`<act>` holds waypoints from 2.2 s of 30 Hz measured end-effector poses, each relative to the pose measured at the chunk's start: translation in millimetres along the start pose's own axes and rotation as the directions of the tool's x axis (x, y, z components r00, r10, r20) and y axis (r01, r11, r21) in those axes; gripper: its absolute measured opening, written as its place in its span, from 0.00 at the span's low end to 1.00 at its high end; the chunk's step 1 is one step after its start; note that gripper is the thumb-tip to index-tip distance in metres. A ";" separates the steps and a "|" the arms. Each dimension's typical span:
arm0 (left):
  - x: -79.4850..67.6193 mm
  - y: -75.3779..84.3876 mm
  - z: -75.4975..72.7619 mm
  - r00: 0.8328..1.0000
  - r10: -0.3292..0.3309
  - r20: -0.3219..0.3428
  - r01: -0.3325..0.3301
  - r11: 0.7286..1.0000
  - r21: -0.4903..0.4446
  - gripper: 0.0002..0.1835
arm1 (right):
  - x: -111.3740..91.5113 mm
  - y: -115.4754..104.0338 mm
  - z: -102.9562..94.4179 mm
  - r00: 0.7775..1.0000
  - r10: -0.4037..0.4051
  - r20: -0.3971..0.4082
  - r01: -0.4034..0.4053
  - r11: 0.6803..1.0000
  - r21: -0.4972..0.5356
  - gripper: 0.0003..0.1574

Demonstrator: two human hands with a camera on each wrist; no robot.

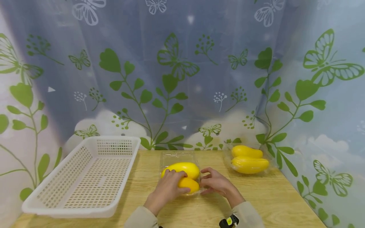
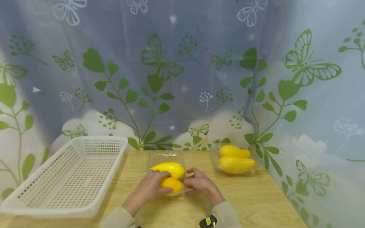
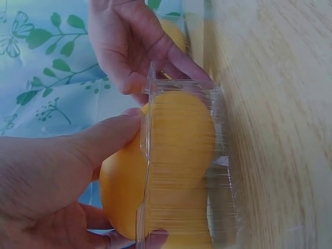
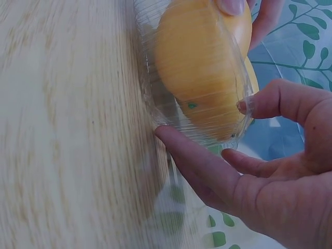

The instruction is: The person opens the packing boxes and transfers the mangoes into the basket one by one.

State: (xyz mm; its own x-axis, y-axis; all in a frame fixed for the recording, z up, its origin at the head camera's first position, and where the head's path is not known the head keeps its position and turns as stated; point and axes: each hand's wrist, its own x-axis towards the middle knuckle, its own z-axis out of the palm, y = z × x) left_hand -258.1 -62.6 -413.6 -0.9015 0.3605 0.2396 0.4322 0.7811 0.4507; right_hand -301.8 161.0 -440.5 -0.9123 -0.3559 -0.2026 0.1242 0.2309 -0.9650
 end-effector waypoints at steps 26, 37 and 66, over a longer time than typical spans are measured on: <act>-2.7 1.7 -21.2 0.998 -0.035 0.053 0.037 0.999 -0.023 0.26 | 0.2 -0.3 -0.8 0.999 0.051 0.013 -0.051 0.999 0.006 0.43; -2.2 2.5 -28.8 0.997 -0.053 0.052 0.054 0.998 -0.023 0.28 | -1.6 -1.3 -0.6 0.999 0.039 0.019 -0.040 0.999 0.024 0.42; -8.8 2.0 -38.5 0.994 -0.045 0.102 0.039 0.997 0.068 0.25 | -2.5 -2.9 -0.8 0.997 0.002 0.073 -0.004 1.000 0.026 0.08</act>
State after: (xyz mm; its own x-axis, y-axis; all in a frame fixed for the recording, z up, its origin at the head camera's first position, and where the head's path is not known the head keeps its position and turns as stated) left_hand -248.4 -83.9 -381.6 -0.9179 0.3749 0.1298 0.3944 0.8273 0.4000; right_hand -300.1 161.9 -437.1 -0.8810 -0.4206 -0.2165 0.1383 0.2087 -0.9681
